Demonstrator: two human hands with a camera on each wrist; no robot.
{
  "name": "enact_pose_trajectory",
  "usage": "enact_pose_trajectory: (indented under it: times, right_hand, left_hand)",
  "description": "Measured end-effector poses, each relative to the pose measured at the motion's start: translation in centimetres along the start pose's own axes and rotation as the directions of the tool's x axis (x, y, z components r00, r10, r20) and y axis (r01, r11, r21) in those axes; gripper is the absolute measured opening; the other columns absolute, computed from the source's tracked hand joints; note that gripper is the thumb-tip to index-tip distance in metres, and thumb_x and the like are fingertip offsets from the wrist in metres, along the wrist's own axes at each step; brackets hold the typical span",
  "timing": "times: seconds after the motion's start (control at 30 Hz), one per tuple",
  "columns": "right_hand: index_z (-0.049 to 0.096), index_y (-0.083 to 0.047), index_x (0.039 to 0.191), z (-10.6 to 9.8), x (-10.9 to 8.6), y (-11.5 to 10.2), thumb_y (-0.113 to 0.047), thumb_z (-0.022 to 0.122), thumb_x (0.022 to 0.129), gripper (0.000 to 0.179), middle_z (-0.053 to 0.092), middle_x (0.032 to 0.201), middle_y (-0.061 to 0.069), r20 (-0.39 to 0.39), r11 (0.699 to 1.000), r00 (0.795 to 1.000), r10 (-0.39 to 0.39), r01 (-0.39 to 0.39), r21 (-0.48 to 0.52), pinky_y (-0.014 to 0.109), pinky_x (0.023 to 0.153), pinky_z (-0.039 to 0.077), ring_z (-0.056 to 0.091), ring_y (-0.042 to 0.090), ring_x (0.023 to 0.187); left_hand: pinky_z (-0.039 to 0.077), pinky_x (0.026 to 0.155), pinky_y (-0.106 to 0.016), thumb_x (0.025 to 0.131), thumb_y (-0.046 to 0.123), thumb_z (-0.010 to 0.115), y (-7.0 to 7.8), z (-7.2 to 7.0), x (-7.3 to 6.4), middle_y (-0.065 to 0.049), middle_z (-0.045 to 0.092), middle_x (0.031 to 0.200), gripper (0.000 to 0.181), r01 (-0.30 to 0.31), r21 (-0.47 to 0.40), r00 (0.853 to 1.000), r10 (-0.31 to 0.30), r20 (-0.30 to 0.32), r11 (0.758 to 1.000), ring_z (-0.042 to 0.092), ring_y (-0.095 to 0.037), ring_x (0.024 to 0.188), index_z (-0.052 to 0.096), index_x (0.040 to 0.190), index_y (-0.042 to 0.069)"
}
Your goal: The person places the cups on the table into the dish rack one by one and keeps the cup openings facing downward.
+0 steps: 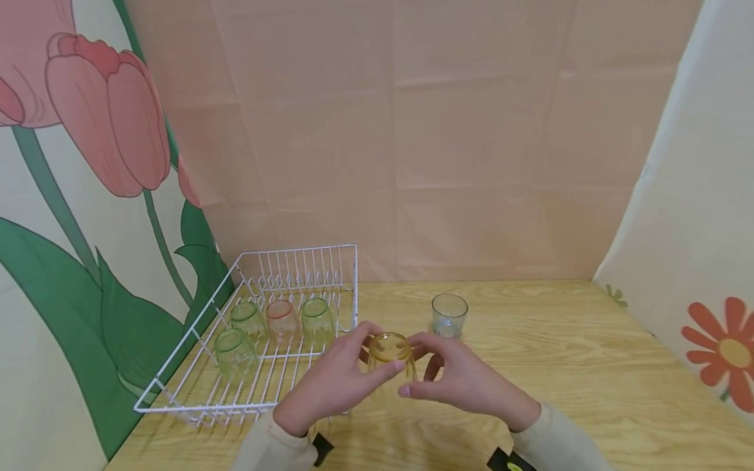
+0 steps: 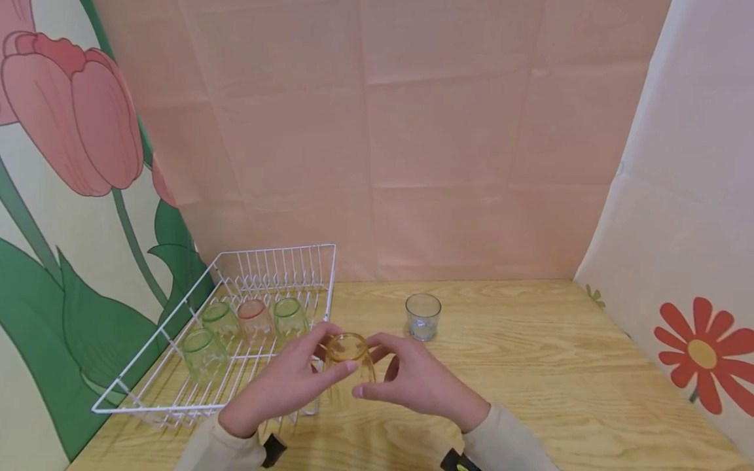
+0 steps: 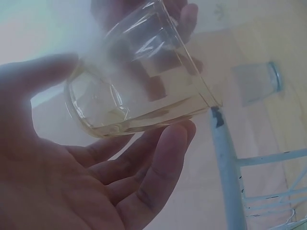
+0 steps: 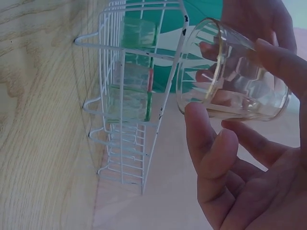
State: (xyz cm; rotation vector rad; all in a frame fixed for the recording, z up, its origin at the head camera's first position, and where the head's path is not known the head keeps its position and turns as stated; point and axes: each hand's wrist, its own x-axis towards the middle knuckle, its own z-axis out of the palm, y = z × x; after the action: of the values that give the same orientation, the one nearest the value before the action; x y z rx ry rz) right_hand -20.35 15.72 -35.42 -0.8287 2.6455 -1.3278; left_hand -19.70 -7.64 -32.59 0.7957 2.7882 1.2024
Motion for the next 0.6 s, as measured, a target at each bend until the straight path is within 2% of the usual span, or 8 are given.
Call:
enact_pose_trajectory:
  times: [0.3,0.43,0.53,0.6]
  right_hand:
    - [0.059,-0.015,0.131,-0.1,-0.1,0.3,-0.042,0.082,0.082,0.06,0.066,0.115,0.005,0.008,1.0,1.0,0.005,-0.005,-0.009,0.03,0.063,0.055,0.066,0.013,0.073]
    - [0.058,-0.017,0.132,0.0,-0.1,0.5,-0.04,0.082,0.082,0.06,0.067,0.114,0.004,0.011,1.0,1.0,0.003,-0.003,-0.004,0.031,0.062,0.055,0.066,0.013,0.072]
    - [0.057,-0.019,0.134,-0.1,-0.1,0.6,-0.037,0.081,0.084,0.059,0.068,0.112,0.004,0.013,1.0,1.0,0.001,-0.001,0.006,0.03,0.064,0.055,0.066,0.014,0.071]
    - [0.056,-0.018,0.136,-0.2,-0.1,0.7,-0.034,0.081,0.085,0.059,0.068,0.112,0.004,0.019,1.0,1.0,0.0,0.0,0.01,0.03,0.065,0.055,0.066,0.014,0.071]
  left_hand:
    - [0.052,0.074,-0.037,0.091,0.062,0.062,0.3,-0.7,-0.1,0.003,0.065,0.107,0.059,0.02,0.019,1.0,-0.019,-0.025,1.0,0.061,-0.017,0.099,0.055,0.13,0.017]
    - [0.052,0.075,-0.038,0.091,0.06,0.062,0.1,-1.5,-0.1,0.002,0.066,0.108,0.06,0.035,0.02,0.999,-0.035,-0.039,0.999,0.062,-0.018,0.099,0.054,0.131,0.016]
    - [0.051,0.071,-0.036,0.091,0.059,0.064,0.0,-2.4,-0.2,0.003,0.065,0.103,0.058,0.065,0.02,0.996,-0.064,-0.069,0.998,0.06,-0.016,0.093,0.055,0.13,0.017]
    - [0.05,0.064,-0.034,0.09,0.057,0.066,-0.1,-3.1,-0.2,0.002,0.064,0.095,0.057,0.093,0.013,0.992,-0.091,-0.087,0.996,0.059,-0.015,0.082,0.056,0.129,0.018]
